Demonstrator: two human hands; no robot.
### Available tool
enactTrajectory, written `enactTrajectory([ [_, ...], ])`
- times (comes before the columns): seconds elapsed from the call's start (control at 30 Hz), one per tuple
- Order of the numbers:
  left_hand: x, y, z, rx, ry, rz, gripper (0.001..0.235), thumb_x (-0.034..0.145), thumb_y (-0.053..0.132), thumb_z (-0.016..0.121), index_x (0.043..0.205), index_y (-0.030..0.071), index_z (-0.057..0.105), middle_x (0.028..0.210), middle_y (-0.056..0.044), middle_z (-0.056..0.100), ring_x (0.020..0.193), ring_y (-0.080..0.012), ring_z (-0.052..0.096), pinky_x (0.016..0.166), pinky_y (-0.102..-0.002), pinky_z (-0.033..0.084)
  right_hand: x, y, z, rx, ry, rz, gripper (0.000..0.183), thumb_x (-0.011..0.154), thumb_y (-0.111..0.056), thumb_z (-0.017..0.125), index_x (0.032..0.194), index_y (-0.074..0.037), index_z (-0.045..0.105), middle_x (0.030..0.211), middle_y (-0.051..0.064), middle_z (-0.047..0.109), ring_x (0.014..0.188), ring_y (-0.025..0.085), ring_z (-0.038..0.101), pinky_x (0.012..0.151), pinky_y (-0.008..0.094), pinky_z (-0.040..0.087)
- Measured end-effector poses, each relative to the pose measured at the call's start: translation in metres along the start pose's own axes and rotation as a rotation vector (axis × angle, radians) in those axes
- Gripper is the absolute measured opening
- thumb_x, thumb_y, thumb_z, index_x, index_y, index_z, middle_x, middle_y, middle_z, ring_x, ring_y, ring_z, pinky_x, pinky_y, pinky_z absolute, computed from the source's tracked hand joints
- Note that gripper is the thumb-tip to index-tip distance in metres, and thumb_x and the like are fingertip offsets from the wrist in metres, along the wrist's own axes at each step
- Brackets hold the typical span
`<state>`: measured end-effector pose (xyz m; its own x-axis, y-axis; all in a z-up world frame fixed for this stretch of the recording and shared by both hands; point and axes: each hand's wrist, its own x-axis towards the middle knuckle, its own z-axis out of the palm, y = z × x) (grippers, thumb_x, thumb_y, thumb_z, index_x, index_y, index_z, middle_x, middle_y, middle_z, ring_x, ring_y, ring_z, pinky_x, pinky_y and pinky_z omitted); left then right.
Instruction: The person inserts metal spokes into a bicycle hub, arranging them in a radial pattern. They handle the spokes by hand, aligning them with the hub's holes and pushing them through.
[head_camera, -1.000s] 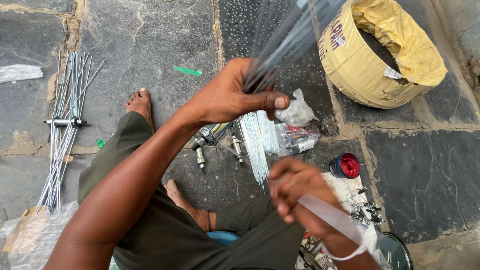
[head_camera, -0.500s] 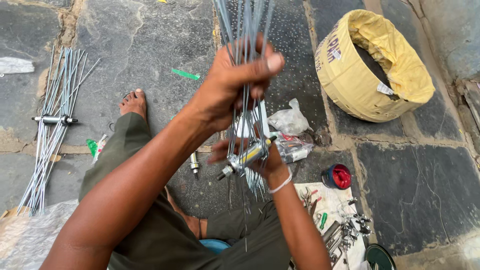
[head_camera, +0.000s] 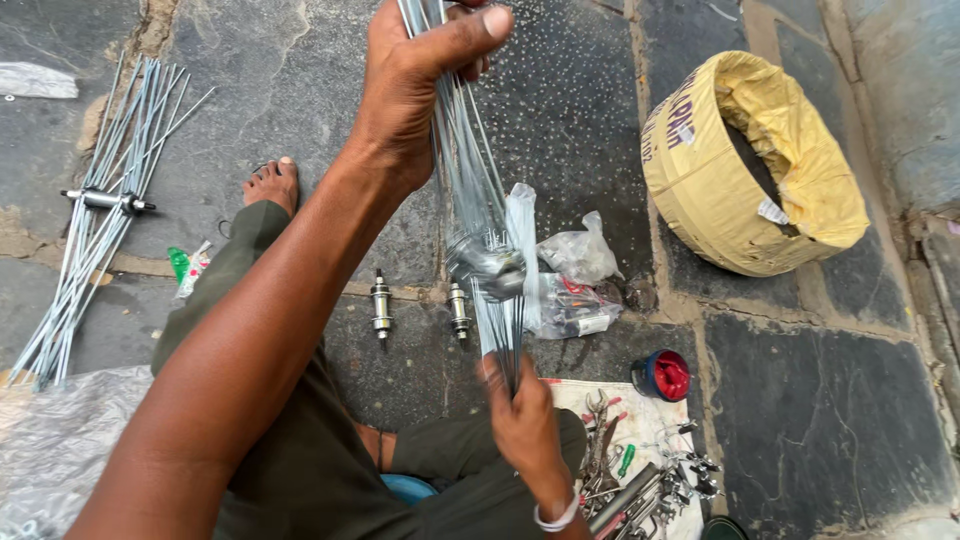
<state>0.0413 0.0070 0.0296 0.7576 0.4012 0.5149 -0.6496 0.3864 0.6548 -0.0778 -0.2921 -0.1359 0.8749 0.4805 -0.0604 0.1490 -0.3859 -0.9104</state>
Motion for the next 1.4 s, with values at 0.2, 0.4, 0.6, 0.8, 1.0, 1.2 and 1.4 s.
enactTrajectory([
  [0.2,-0.013,-0.029,0.009,-0.090,0.207,-0.374,0.044,0.088,0.051,0.076,0.084,0.013,0.054,0.058,0.006,0.047,0.048,-0.0068,0.052,0.048,-0.029,0.054,0.016,-0.022,-0.012,-0.634,0.596,-0.004,0.025,0.082,-0.016,0.079,0.101,-0.004,0.070,0.069,0.008,0.070,0.054,0.015,0.061,0.051,0.031,0.043],
  [0.4,-0.008,-0.026,0.001,-0.340,-0.132,-0.418,0.052,0.094,0.059,0.070,0.080,0.014,0.049,0.055,0.007,0.040,0.045,-0.0058,0.044,0.046,-0.026,0.045,-0.011,-0.036,0.015,-0.036,0.301,0.107,0.028,0.086,-0.026,0.083,0.090,-0.001,0.070,0.066,-0.001,0.063,0.059,0.007,0.054,0.055,0.026,0.045],
  [0.6,-0.013,-0.024,0.006,-0.292,-0.136,-0.452,0.051,0.095,0.059,0.068,0.080,0.015,0.050,0.055,0.006,0.040,0.045,-0.0060,0.046,0.047,-0.026,0.046,-0.022,-0.007,0.019,0.226,0.165,0.056,0.030,0.095,-0.028,0.077,0.096,0.001,0.068,0.070,-0.003,0.059,0.060,0.004,0.048,0.054,0.022,0.040],
  [0.8,-0.001,-0.009,-0.007,-0.315,-0.135,-0.432,0.048,0.093,0.057,0.068,0.080,0.014,0.051,0.055,0.005,0.041,0.047,-0.0069,0.047,0.052,-0.029,0.050,-0.045,0.014,0.019,0.274,-0.094,0.264,0.028,0.097,-0.033,0.067,0.107,-0.007,0.065,0.064,-0.004,0.054,0.051,0.004,0.049,0.045,0.021,0.039],
  [1.0,0.013,0.053,-0.064,-0.258,0.140,-0.249,0.047,0.096,0.045,0.073,0.072,0.016,0.046,0.055,0.004,0.042,0.049,-0.0112,0.048,0.057,-0.035,0.053,-0.027,-0.023,-0.047,-0.067,0.093,-0.329,0.020,0.103,-0.020,0.064,0.108,-0.002,0.073,0.088,0.004,0.074,0.078,0.011,0.067,0.067,0.027,0.052],
  [1.2,0.041,0.054,-0.121,-0.250,0.399,-0.255,0.041,0.088,0.033,0.075,0.064,0.010,0.051,0.056,-0.006,0.057,0.055,-0.0236,0.066,0.063,-0.046,0.062,0.052,-0.042,-0.138,-1.065,0.217,-0.621,0.035,0.098,-0.026,0.071,0.126,-0.005,0.068,0.082,0.020,0.071,0.067,0.038,0.070,0.061,0.048,0.054],
  [1.4,-0.046,-0.016,-0.225,-0.301,0.368,-0.670,0.045,0.094,0.049,0.064,0.072,0.010,0.058,0.081,-0.015,0.070,0.087,-0.0284,0.075,0.078,-0.057,0.063,0.175,-0.039,-0.141,-1.305,-0.015,-0.646,0.033,0.091,-0.018,0.066,0.123,-0.010,0.066,0.093,0.016,0.074,0.083,0.033,0.074,0.070,0.048,0.057],
])
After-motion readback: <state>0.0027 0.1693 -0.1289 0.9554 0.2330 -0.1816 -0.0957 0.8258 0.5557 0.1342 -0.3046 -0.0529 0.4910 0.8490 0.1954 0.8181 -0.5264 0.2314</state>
